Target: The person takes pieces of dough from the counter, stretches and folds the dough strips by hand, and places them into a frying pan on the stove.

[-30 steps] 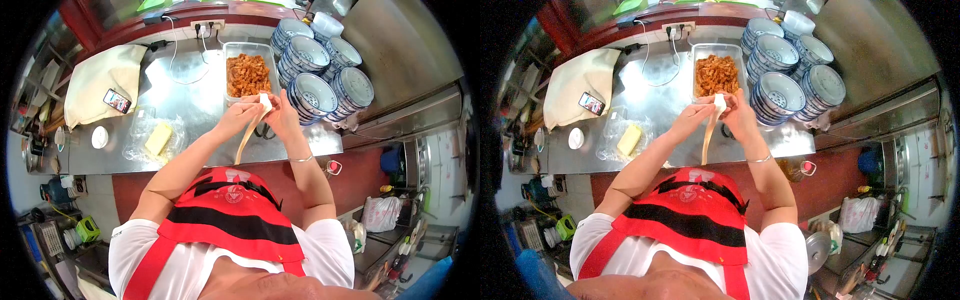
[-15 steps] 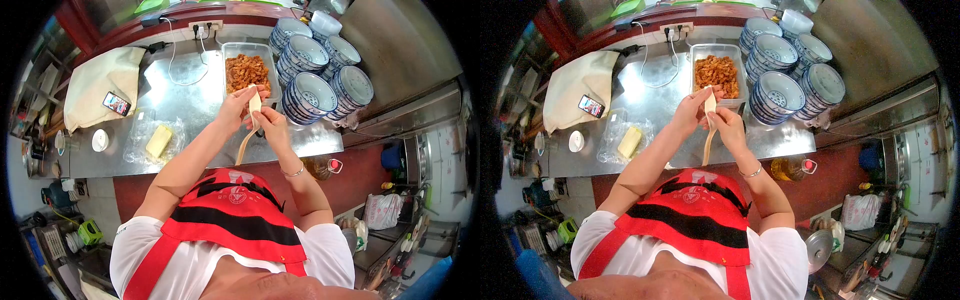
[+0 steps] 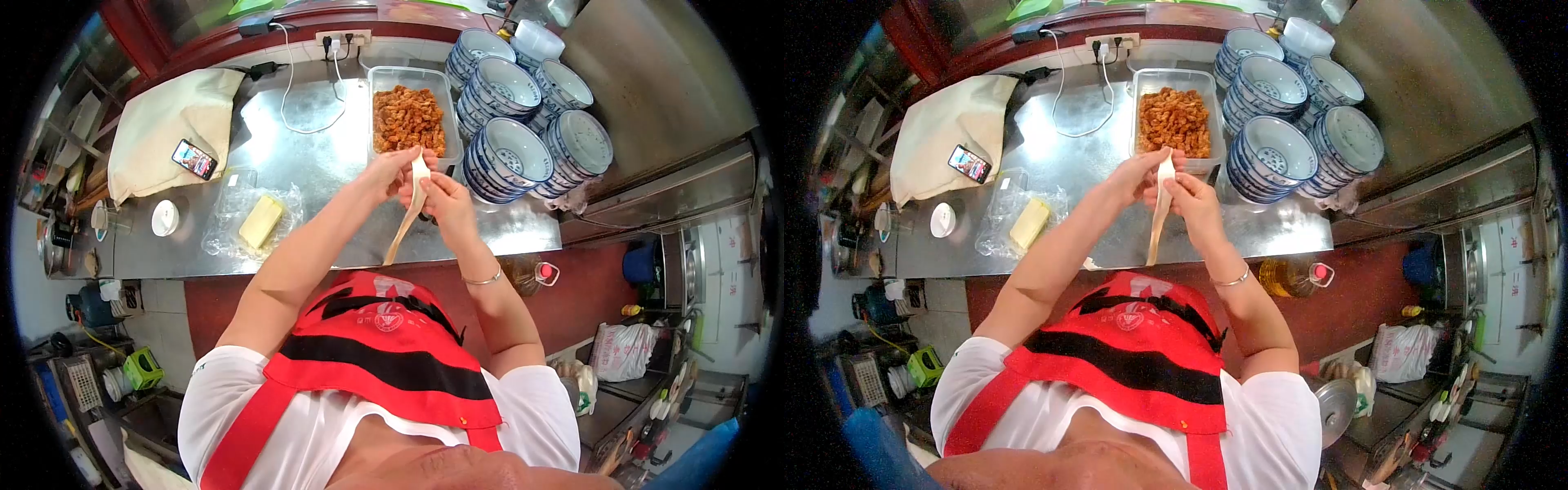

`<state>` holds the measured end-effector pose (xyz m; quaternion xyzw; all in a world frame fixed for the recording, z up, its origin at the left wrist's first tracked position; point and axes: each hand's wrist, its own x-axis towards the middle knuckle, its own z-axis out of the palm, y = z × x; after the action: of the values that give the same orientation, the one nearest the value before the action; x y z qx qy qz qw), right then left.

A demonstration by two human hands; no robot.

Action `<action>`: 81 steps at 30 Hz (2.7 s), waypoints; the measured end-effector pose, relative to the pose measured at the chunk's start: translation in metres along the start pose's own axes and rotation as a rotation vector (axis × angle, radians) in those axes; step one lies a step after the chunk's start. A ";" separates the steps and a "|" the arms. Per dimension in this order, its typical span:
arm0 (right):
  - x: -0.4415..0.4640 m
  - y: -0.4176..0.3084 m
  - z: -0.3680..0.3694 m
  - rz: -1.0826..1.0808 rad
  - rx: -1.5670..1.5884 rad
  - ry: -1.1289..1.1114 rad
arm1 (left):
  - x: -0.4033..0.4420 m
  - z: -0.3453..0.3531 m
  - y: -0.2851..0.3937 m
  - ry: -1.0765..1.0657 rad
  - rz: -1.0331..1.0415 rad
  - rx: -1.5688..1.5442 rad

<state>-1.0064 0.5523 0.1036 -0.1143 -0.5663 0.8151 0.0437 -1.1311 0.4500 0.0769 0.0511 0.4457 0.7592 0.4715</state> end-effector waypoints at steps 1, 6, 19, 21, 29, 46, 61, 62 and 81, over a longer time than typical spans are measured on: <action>0.002 -0.004 -0.001 0.000 0.000 0.000 | 0.000 -0.007 -0.004 -0.128 -0.078 -0.024; 0.020 -0.015 -0.012 -0.021 0.264 0.075 | -0.030 0.009 -0.017 -0.058 -0.099 -0.116; 0.079 0.005 -0.038 0.029 0.330 0.237 | -0.073 0.006 -0.028 -0.234 0.016 0.344; 0.084 0.016 -0.039 0.054 0.308 0.253 | -0.078 0.008 -0.022 -0.243 0.014 0.276; 0.090 0.088 -0.046 0.273 0.612 -0.006 | -0.060 0.003 0.003 -0.234 0.188 -0.107; 0.011 0.048 0.037 0.223 -0.050 -0.220 | -0.002 -0.084 0.011 0.211 0.185 -0.432; 0.077 0.038 0.056 0.174 0.296 -0.175 | -0.051 -0.094 -0.039 0.147 0.078 -0.391; 0.083 0.040 0.056 0.176 0.296 -0.178 | -0.061 -0.089 -0.036 0.150 0.080 -0.392; 0.152 0.092 0.067 0.306 0.235 0.088 | -0.124 -0.059 -0.026 0.131 0.226 0.026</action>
<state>-1.1642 0.4892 0.0194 -0.2288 -0.4406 0.8670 -0.0430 -1.0748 0.3225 0.0658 0.0573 0.4767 0.8034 0.3522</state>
